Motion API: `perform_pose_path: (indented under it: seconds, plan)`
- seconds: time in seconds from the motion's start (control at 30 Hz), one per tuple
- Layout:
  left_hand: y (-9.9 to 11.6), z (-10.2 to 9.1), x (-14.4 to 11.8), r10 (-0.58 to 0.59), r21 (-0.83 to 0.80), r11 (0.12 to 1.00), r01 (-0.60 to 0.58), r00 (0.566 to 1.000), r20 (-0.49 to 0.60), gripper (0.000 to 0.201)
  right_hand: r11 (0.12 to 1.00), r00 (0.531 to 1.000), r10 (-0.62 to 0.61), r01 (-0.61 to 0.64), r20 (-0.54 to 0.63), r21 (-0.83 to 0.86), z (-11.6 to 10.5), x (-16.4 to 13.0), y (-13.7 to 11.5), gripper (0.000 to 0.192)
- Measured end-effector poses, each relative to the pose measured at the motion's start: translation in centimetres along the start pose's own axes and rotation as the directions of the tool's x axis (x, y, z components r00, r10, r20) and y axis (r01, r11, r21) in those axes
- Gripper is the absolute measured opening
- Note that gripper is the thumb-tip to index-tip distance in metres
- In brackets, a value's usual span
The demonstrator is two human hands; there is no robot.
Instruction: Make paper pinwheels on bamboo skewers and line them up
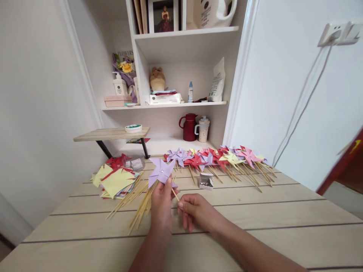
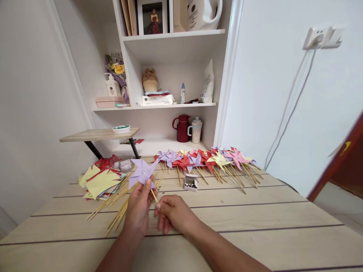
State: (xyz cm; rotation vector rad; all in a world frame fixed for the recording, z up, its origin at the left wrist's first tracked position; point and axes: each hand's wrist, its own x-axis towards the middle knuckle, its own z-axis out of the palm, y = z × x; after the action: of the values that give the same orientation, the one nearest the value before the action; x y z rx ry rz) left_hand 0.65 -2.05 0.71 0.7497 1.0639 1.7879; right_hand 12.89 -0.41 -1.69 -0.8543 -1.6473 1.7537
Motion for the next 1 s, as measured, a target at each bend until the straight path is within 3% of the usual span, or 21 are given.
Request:
perform_pose_path:
  seconds: [0.17, 0.33, 0.53, 0.67, 0.83, 1.0]
  plan:
    - [0.3, 0.1, -0.1, 0.034, 0.007, 0.999, -0.035, 0.996, 0.080, 0.057, 0.998, 0.997, -0.054, 0.055, -0.046, 0.025, -0.2, 0.2, -0.1, 0.049]
    - [0.2, 0.3, 0.1, 0.025, -0.013, 1.000, -0.025, 0.998, 0.050, 0.068, 0.989, 0.983, -0.144, 0.148, -0.117, 0.026, -0.9, -0.1, -1.5, 0.043]
    - [0.4, -0.2, 0.7, 0.031, -0.037, 0.999, -0.040, 0.972, -0.231, 0.034, 0.973, 0.954, -0.227, 0.229, -0.196, -0.014, -1.9, -0.6, -2.7, 0.042]
    - [0.6, -0.6, 1.2, 0.013, -0.036, 0.999, -0.026, 0.948, -0.317, 0.020, 0.961, 0.923, -0.271, 0.278, -0.275, -0.014, -2.7, -1.0, -3.3, 0.041]
    - [0.2, -0.4, 0.9, 0.124, 0.092, 0.991, -0.102, 0.955, -0.270, 0.024, 0.943, 0.848, -0.311, 0.332, -0.429, -0.025, -4.2, -1.5, -4.2, 0.042]
    - [0.3, -0.1, 0.1, 0.250, 0.233, 0.951, -0.203, 0.949, -0.192, 0.034, 0.944, 0.815, -0.285, 0.331, -0.505, 0.001, -5.3, -1.4, -4.3, 0.043]
